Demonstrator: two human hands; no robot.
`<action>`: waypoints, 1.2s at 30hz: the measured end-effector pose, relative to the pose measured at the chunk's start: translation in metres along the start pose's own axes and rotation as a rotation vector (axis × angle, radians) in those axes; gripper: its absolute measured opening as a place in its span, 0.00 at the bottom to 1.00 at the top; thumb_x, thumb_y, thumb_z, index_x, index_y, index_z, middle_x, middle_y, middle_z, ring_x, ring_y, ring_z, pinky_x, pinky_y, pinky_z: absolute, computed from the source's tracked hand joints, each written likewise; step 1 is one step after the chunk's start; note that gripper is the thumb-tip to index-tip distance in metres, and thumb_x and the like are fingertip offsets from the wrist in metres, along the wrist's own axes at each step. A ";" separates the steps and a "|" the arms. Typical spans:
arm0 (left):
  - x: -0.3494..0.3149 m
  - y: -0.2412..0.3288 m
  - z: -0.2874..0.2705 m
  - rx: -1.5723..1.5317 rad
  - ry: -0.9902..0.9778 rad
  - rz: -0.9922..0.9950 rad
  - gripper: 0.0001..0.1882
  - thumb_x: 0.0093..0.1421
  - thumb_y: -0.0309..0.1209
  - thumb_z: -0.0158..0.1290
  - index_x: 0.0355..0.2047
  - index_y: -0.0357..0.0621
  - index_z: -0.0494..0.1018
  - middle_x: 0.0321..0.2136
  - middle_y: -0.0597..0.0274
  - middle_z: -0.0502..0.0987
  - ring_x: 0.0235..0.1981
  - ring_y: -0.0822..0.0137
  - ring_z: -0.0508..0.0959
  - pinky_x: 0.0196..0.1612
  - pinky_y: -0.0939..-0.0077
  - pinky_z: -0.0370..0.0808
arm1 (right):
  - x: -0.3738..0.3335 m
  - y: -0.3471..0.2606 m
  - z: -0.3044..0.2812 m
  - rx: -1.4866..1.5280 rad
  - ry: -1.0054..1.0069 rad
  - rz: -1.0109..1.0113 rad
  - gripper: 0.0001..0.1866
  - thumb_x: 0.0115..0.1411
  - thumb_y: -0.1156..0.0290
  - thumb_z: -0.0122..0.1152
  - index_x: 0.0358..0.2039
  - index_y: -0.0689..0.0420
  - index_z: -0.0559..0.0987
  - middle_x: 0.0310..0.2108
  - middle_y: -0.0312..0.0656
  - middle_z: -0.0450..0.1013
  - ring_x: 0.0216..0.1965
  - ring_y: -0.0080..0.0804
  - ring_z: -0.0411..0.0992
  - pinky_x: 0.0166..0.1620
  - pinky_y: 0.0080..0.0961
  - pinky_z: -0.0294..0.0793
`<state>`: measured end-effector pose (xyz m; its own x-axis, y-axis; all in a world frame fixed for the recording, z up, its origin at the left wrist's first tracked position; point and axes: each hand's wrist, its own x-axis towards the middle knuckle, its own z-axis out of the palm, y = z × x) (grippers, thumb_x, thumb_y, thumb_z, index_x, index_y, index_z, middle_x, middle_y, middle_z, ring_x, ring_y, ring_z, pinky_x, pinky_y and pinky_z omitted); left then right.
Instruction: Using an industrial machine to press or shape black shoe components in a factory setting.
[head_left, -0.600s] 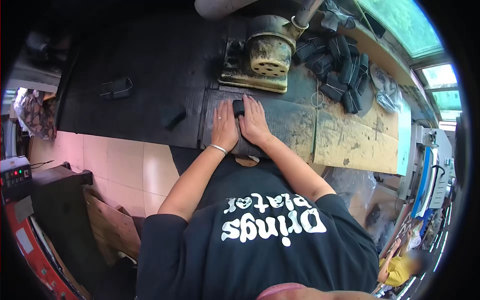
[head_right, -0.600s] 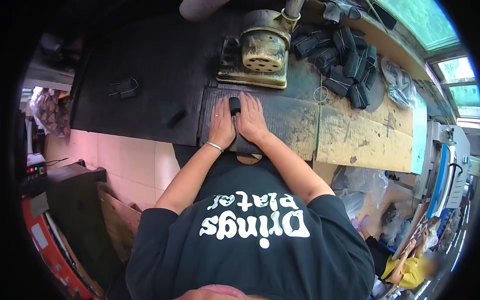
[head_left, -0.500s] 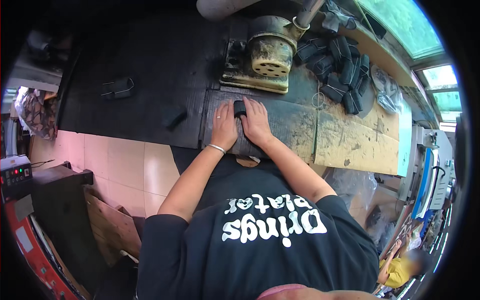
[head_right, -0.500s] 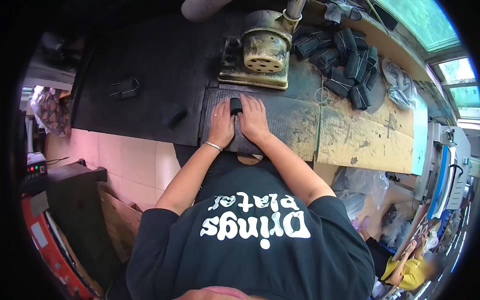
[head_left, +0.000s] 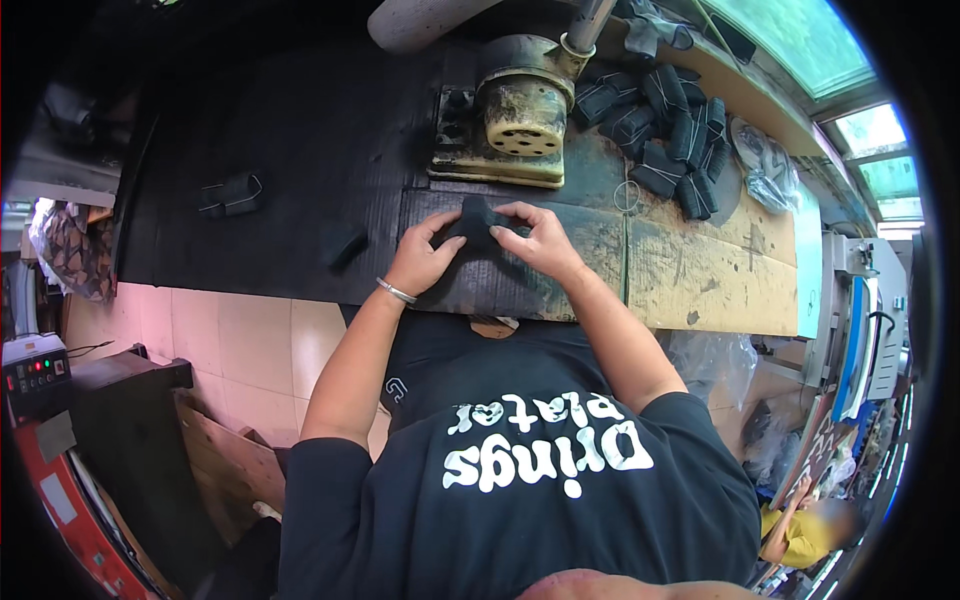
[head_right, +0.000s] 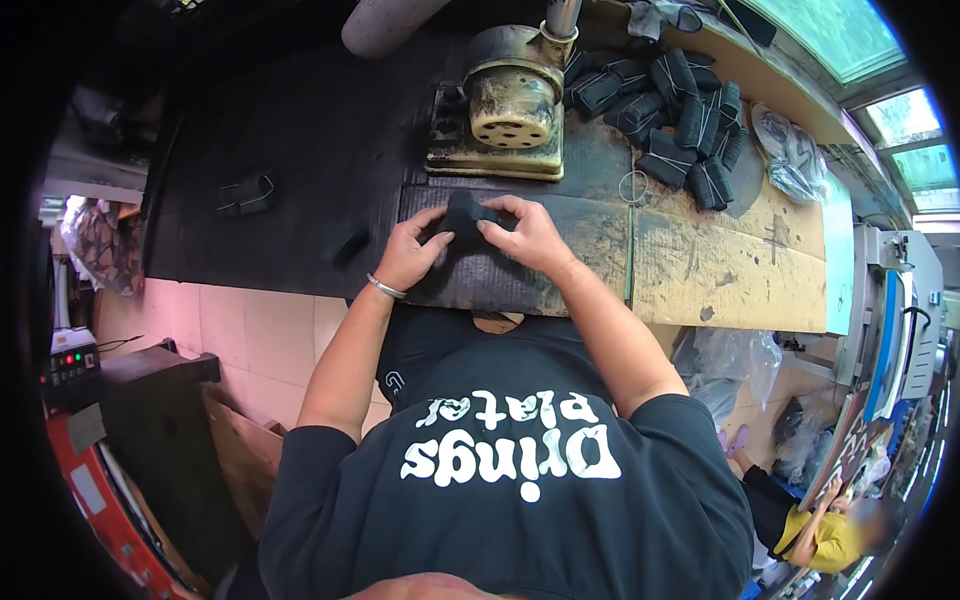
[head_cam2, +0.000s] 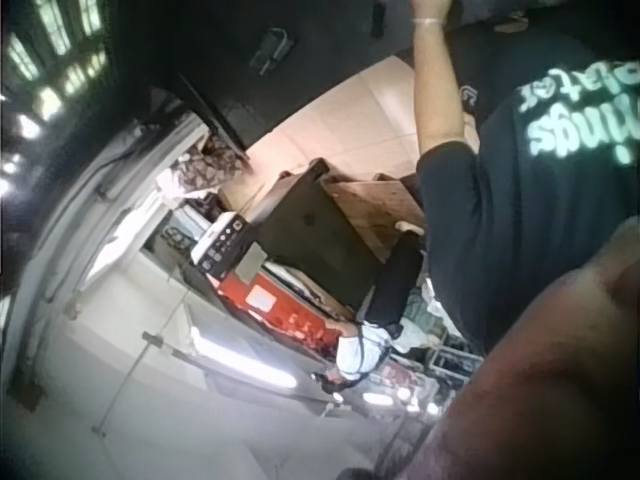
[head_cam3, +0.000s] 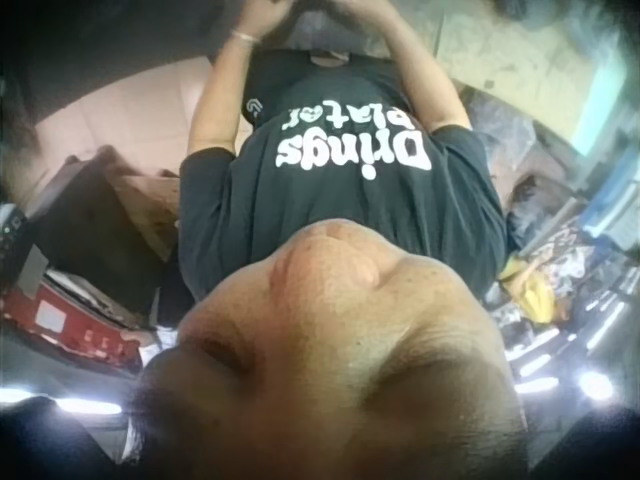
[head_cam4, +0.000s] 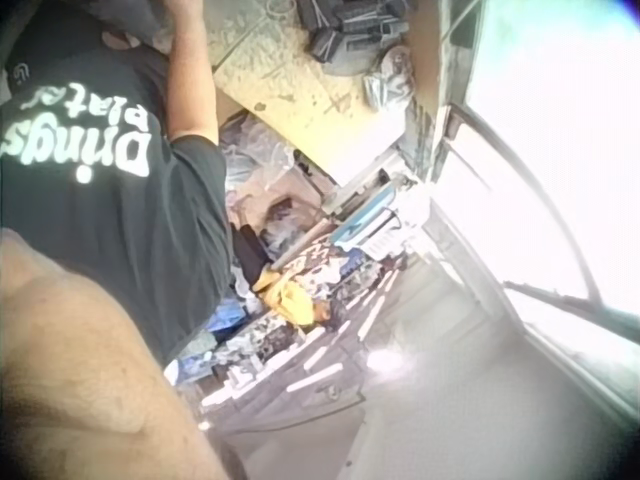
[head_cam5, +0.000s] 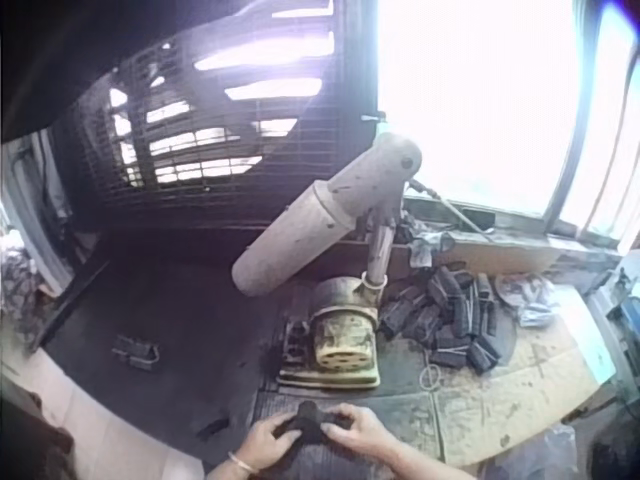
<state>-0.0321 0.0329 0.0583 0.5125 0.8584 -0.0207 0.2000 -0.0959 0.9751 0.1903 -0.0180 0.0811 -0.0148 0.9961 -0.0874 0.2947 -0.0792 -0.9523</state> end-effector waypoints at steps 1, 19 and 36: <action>-0.001 0.001 0.001 -0.182 -0.003 -0.086 0.22 0.58 0.24 0.58 0.53 0.31 0.72 0.45 0.53 0.79 0.46 0.66 0.79 0.51 0.75 0.73 | -0.001 -0.002 0.003 -0.002 0.053 0.019 0.20 0.53 0.66 0.68 0.44 0.64 0.79 0.38 0.45 0.79 0.40 0.29 0.77 0.46 0.25 0.73; 0.005 0.024 -0.032 -0.668 0.095 -0.083 0.25 0.59 0.19 0.54 0.58 0.30 0.67 0.51 0.58 0.75 0.51 0.72 0.74 0.57 0.78 0.68 | 0.025 -0.005 0.025 0.721 0.120 0.206 0.28 0.62 0.67 0.62 0.59 0.65 0.66 0.42 0.39 0.74 0.44 0.23 0.70 0.49 0.20 0.69; 0.137 0.086 -0.086 -0.316 0.608 0.255 0.26 0.56 0.16 0.56 0.57 0.30 0.69 0.48 0.56 0.77 0.45 0.72 0.78 0.51 0.79 0.74 | -0.011 0.051 0.045 -0.064 0.136 -0.219 0.11 0.61 0.77 0.57 0.44 0.63 0.78 0.36 0.47 0.79 0.37 0.35 0.79 0.43 0.26 0.77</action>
<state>-0.0161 0.1858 0.1580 -0.0619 0.9657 0.2523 -0.1616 -0.2592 0.9522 0.1625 -0.0344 0.0204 0.0423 0.9857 0.1631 0.3589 0.1374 -0.9232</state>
